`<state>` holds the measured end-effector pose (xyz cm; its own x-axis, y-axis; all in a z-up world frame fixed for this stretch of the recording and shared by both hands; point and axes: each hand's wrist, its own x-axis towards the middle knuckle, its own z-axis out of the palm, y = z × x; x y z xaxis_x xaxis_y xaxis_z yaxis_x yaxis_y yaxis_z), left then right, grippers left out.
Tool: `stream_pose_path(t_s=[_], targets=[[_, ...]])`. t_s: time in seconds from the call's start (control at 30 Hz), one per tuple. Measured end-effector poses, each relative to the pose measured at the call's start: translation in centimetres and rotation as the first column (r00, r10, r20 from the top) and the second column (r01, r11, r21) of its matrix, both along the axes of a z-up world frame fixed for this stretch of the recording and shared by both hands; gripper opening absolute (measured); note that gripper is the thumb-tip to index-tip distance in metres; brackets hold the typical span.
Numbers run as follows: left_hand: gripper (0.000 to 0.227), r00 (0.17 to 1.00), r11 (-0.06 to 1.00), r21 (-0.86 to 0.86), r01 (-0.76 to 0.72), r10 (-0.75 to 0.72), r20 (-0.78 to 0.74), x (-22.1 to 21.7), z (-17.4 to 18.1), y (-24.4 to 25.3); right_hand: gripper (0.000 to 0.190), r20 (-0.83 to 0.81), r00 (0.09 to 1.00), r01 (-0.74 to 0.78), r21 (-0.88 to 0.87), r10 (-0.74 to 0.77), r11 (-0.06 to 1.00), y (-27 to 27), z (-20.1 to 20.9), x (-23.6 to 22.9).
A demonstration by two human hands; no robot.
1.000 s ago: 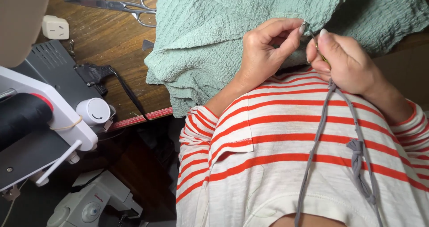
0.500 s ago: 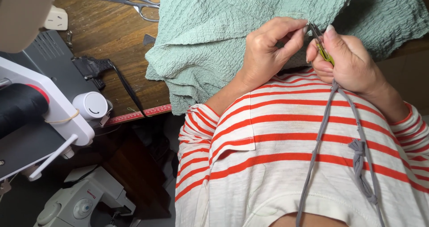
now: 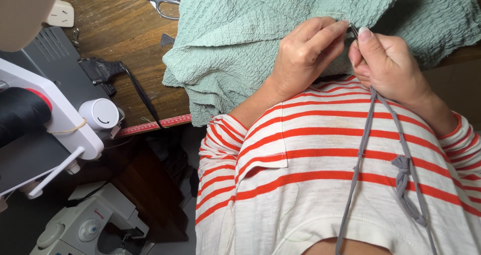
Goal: Using thread snips to remove loose threads from a piece of green textured fabric.
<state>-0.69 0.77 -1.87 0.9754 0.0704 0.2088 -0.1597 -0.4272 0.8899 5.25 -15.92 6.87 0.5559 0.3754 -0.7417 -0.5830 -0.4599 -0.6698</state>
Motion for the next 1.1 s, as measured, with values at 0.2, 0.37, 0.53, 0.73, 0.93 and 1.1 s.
stream_pose_path(t_s=[0.2,0.37,0.53,0.73,0.93,1.1], targets=[[0.023,1.000,1.000,-0.011,-0.007,0.007,0.003,-0.1,0.0,0.0,0.051,0.022,1.000,-0.009,0.027,0.009,1.000,0.1,0.1,0.0],[0.018,0.999,0.969,-0.246,-0.009,0.001,-0.034,0.2,1.6,0.2,0.052,-0.090,0.993,0.085,0.045,-0.081,0.995,-1.3,0.0,-0.1],[0.005,0.979,0.881,-0.449,-0.152,0.071,-0.194,0.6,2.6,-0.3,0.026,0.618,0.783,-0.043,-0.070,0.077,0.997,-3.8,-1.0,-0.8],[0.009,0.994,0.899,-0.436,-0.051,0.003,-0.111,1.3,3.7,0.2,0.043,0.492,0.871,0.049,-0.059,-0.013,0.997,-1.0,-3.4,0.8],[0.013,0.986,0.807,-0.582,-0.101,0.002,-0.170,0.6,2.8,-0.1,0.045,0.433,0.834,0.303,0.160,-0.342,0.940,0.3,-3.3,0.4],[0.010,0.967,0.725,-0.679,-0.110,-0.081,-0.243,1.0,3.7,0.0,0.049,0.445,0.860,0.198,0.158,-0.249,0.967,0.1,-2.1,0.8]])
